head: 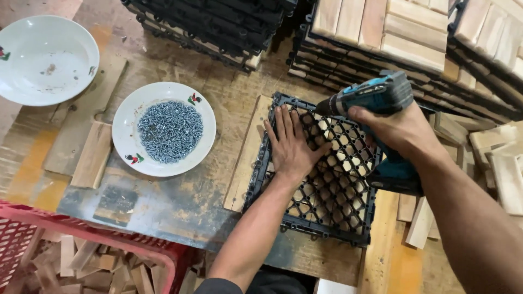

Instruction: Assembling wooden floor tiles by fastening wooden slats onto a plastic grid base using a power drill and screws.

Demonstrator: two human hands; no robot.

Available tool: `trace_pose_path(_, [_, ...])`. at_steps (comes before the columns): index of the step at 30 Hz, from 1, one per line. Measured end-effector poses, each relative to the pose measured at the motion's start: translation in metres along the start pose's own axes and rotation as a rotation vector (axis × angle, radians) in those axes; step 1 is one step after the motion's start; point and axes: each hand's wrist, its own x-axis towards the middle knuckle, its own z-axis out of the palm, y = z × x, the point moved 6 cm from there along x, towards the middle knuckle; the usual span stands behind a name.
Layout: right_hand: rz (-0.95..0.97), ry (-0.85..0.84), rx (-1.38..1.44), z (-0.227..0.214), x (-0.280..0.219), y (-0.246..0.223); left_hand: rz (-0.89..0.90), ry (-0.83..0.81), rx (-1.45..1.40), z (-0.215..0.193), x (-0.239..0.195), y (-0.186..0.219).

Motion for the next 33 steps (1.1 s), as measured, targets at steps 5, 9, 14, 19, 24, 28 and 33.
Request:
trace_pose_path(5, [0.014,-0.086,-0.113,-0.001,0.007,-0.02,0.006,0.084,-0.05,-0.007,-0.006,0.0])
trace_pose_path(9, [-0.037,-0.126,-0.146,-0.002,0.017,-0.038,-0.002,0.082,-0.117,-0.015,-0.004,0.0])
trace_pose_path(14, [-0.162,-0.121,-0.137,-0.001,0.026,-0.049,-0.012,0.18,-0.189,-0.024,-0.006,-0.001])
trace_pose_path(19, [-0.185,-0.136,-0.151,0.005,0.028,-0.045,-0.017,0.16,-0.157,-0.019,-0.006,0.0])
trace_pose_path(24, [-0.172,-0.156,-0.22,0.01,0.025,-0.034,-0.011,0.185,-0.231,-0.011,-0.01,0.001])
trace_pose_path(28, [-0.263,-0.052,-0.081,0.013,0.022,-0.005,0.1,0.38,-0.477,-0.038,-0.022,-0.019])
trace_pose_path(33, [0.018,0.072,0.149,-0.001,-0.035,0.019,0.107,0.682,-0.548,-0.105,-0.041,-0.159])
